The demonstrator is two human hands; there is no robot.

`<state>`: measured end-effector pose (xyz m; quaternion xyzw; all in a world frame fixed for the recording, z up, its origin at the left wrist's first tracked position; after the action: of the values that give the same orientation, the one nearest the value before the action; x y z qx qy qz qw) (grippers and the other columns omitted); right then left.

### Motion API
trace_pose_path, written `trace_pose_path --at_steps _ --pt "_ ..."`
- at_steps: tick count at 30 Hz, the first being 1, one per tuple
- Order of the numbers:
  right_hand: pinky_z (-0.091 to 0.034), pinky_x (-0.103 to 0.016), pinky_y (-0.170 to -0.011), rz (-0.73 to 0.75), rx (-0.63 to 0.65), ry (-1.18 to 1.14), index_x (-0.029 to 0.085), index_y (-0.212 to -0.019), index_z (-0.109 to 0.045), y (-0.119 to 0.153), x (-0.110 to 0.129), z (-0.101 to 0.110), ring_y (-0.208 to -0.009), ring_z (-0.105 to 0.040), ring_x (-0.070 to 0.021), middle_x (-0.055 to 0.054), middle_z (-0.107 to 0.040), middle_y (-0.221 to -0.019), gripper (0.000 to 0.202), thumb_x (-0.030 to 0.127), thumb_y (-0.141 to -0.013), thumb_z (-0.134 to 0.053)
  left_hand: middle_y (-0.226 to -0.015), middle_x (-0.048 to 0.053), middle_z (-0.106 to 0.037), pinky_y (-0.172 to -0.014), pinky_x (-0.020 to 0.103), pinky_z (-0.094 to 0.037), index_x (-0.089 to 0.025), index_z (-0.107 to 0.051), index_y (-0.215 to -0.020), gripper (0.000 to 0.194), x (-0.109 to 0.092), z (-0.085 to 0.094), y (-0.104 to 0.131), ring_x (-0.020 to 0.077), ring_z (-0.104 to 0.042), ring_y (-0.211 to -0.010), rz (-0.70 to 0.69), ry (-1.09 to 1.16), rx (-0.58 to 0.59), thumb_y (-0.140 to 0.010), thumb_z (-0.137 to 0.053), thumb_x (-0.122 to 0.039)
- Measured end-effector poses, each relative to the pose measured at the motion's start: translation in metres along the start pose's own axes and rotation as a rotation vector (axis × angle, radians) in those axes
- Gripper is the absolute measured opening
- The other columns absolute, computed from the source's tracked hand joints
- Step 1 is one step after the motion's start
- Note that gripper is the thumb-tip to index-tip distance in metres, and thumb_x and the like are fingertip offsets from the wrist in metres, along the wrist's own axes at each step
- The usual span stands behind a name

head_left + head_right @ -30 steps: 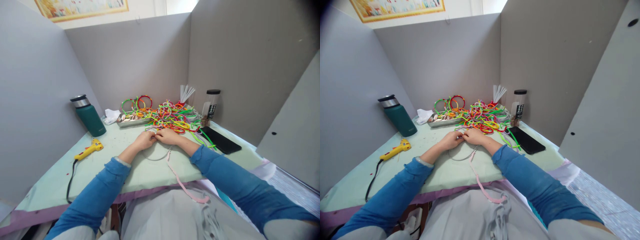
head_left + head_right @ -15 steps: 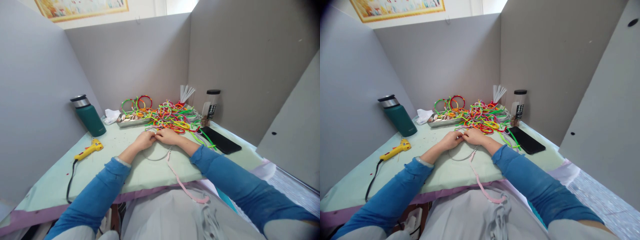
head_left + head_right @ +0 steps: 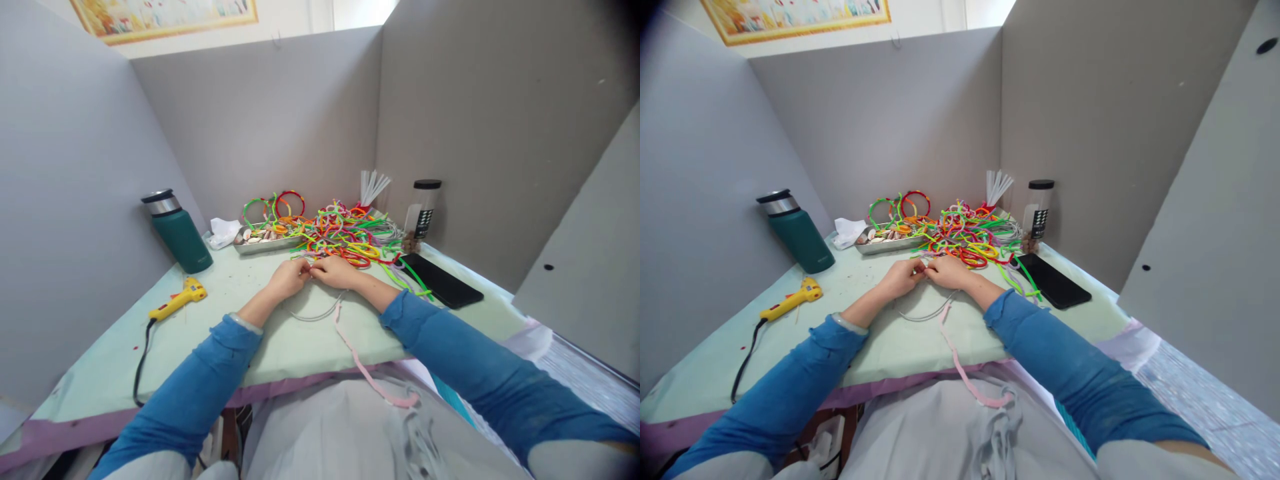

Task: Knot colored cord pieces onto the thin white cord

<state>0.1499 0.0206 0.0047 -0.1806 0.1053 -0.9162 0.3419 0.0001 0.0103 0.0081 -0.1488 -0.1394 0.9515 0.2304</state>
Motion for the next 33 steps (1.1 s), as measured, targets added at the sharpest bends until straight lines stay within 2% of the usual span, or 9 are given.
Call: trace_pose_path --at_steps 6,18,22,27,33 --pt "-0.028 -0.021 -0.056 0.01 -0.015 -0.009 0.015 -0.078 -0.065 -0.0003 -0.0011 -0.001 -0.066 -0.052 -0.0121 -0.004 -0.066 -0.078 0.031 0.032 -0.085 -0.039 -0.079 0.005 -0.067 -0.064 0.025 -0.041 -0.015 -0.066 -0.085 0.022 -0.0006 0.0011 0.0 0.016 -0.057 -0.069 0.004 0.005 0.016 -0.073 -0.049 -0.022" --pt "-0.026 -0.022 -0.056 -0.004 -0.042 -0.022 0.015 -0.078 -0.067 0.0002 -0.0012 -0.0008 -0.065 -0.051 -0.0117 -0.004 -0.066 -0.076 0.033 0.033 -0.085 -0.04 -0.082 0.006 -0.069 -0.069 0.025 -0.042 -0.017 -0.071 -0.084 0.023 -0.003 0.0058 -0.0001 0.0174 -0.059 -0.075 0.012 0.005 0.025 -0.074 -0.05 -0.022" --pt "-0.025 -0.022 -0.055 0.004 -0.071 -0.044 0.015 -0.078 -0.066 0.0004 -0.0008 0.0004 -0.063 -0.05 -0.0111 -0.004 -0.065 -0.074 0.034 0.034 -0.086 -0.039 -0.069 0.005 -0.067 -0.064 0.024 -0.041 -0.016 -0.071 -0.085 0.024 -0.0049 0.0082 -0.0002 0.0167 -0.059 -0.069 0.055 0.047 0.026 -0.076 -0.051 -0.026" --pt "-0.023 -0.021 -0.053 0.001 -0.096 -0.064 0.014 -0.076 -0.065 0.001 -0.0004 0.0016 -0.061 -0.048 -0.0102 -0.003 -0.064 -0.07 0.033 0.034 -0.085 -0.04 -0.048 0.0 -0.057 -0.057 0.021 -0.039 -0.015 -0.07 -0.086 0.025 -0.0051 0.0089 0.0006 0.0133 -0.054 -0.054 0.128 0.131 0.078 -0.077 -0.051 -0.028" --pt "-0.023 -0.021 -0.053 0.029 -0.089 -0.098 0.014 -0.073 -0.065 0.0013 -0.0002 0.0021 -0.059 -0.046 -0.0096 -0.002 -0.062 -0.067 0.03 0.032 -0.083 -0.042 -0.039 -0.003 -0.049 -0.046 0.02 -0.033 -0.014 -0.067 -0.084 0.025 -0.0027 0.0073 0.0021 0.0099 -0.046 -0.04 0.221 0.292 0.148 -0.075 -0.052 -0.031"
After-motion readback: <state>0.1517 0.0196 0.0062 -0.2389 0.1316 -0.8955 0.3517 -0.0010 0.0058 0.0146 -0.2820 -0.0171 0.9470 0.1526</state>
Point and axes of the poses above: each hand's wrist, its own y-axis away from the middle knuckle, its own z-axis out of the back of the hand, x = y × z, the point moved 2 cm from there along -y, towards the middle knuckle
